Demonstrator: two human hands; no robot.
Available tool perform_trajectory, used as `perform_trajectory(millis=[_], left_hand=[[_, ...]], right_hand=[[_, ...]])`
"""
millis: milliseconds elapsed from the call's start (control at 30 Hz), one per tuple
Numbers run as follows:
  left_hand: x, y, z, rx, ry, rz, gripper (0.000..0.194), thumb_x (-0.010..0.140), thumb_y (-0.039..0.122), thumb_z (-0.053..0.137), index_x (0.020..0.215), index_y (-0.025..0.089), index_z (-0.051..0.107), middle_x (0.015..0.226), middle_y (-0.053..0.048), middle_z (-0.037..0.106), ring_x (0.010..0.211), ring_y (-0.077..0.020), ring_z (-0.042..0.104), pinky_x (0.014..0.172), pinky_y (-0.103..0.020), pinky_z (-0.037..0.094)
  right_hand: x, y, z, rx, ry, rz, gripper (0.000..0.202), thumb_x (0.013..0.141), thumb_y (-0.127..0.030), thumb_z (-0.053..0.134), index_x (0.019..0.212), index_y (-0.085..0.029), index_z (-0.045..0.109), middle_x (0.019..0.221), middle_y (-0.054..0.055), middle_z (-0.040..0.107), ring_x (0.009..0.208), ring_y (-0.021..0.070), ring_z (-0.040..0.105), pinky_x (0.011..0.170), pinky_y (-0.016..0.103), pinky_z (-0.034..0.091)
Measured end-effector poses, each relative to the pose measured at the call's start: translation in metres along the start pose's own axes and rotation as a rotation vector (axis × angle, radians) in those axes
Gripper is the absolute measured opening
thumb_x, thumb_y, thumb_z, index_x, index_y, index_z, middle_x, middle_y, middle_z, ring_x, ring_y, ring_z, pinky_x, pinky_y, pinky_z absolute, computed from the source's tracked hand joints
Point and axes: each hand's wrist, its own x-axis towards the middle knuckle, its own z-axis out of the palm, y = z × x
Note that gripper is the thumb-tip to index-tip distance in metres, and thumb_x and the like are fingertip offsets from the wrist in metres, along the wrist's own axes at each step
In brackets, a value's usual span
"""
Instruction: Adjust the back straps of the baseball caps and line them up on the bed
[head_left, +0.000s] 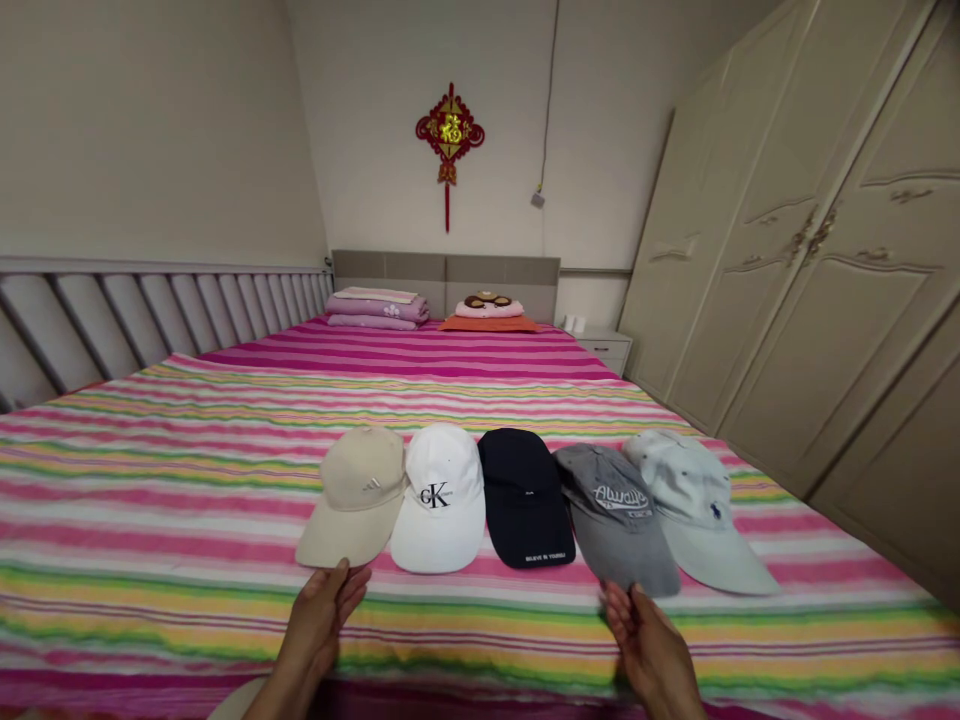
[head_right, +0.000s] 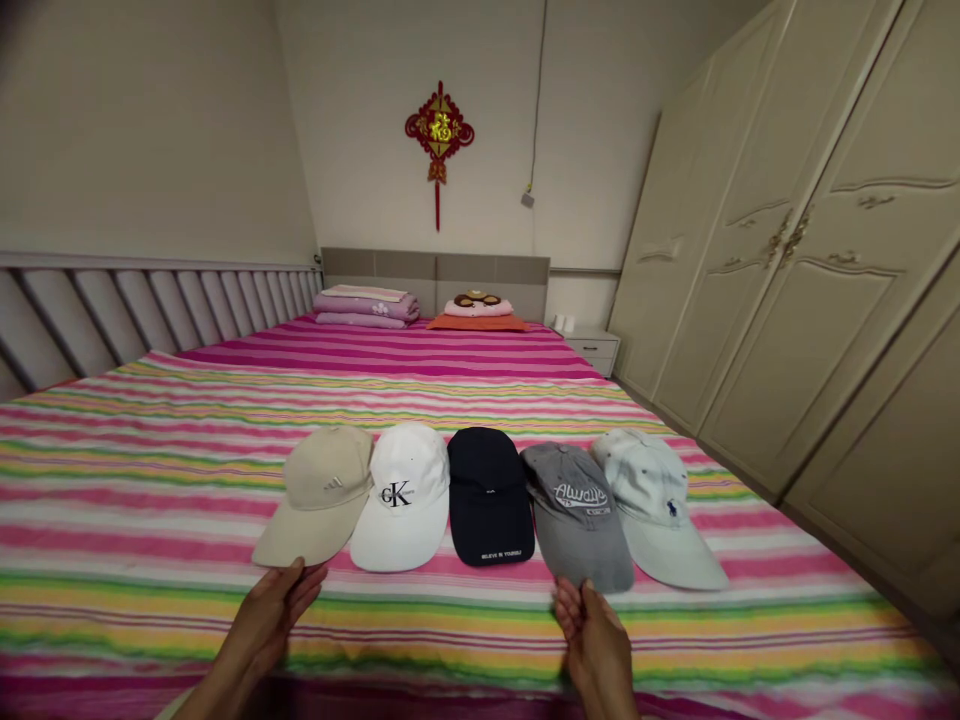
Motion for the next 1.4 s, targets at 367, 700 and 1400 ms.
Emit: perform_trajectory(millis=[367, 700, 1400], left_hand=[[-0.001, -0.002, 0.002, -0.019, 0.004, 0.032, 0.005, 0.079, 0.009, 0.05, 0.078, 0.014, 0.052, 0.066, -0.003, 0.066, 0.06, -0.0125, 0.065, 0.058, -0.022, 0.051], [0.0, -0.003, -0.001, -0.014, -0.012, 0.032, 0.004, 0.076, 0.01, 0.053, 0.074, 0.013, 0.052, 0.062, -0.005, 0.066, 0.059, -0.0134, 0.064, 0.058, -0.023, 0.051], [-0.002, -0.004, -0.005, -0.094, -0.056, 0.04, 0.012, 0.07, 0.015, 0.061, 0.075, 0.015, 0.051, 0.063, -0.002, 0.065, 0.063, -0.0137, 0.065, 0.062, -0.023, 0.049]], right_hand=[[-0.03, 0.029, 0.037, -0.187, -0.326, 0.331, 0.025, 0.064, -0.021, 0.072, 0.078, -0.01, 0.054, 0.062, 0.009, 0.068, 0.041, 0.0107, 0.058, 0.037, 0.017, 0.048], [-0.016, 0.04, 0.056, -0.043, -0.175, 0.209, 0.017, 0.076, -0.005, 0.056, 0.068, -0.018, 0.047, 0.056, -0.005, 0.062, 0.059, 0.0088, 0.065, 0.062, 0.018, 0.055], [-0.071, 0.107, 0.125, -0.057, -0.318, 0.559, 0.014, 0.081, -0.014, 0.054, 0.068, -0.015, 0.047, 0.049, 0.0, 0.061, 0.043, 0.0071, 0.059, 0.042, 0.011, 0.045]])
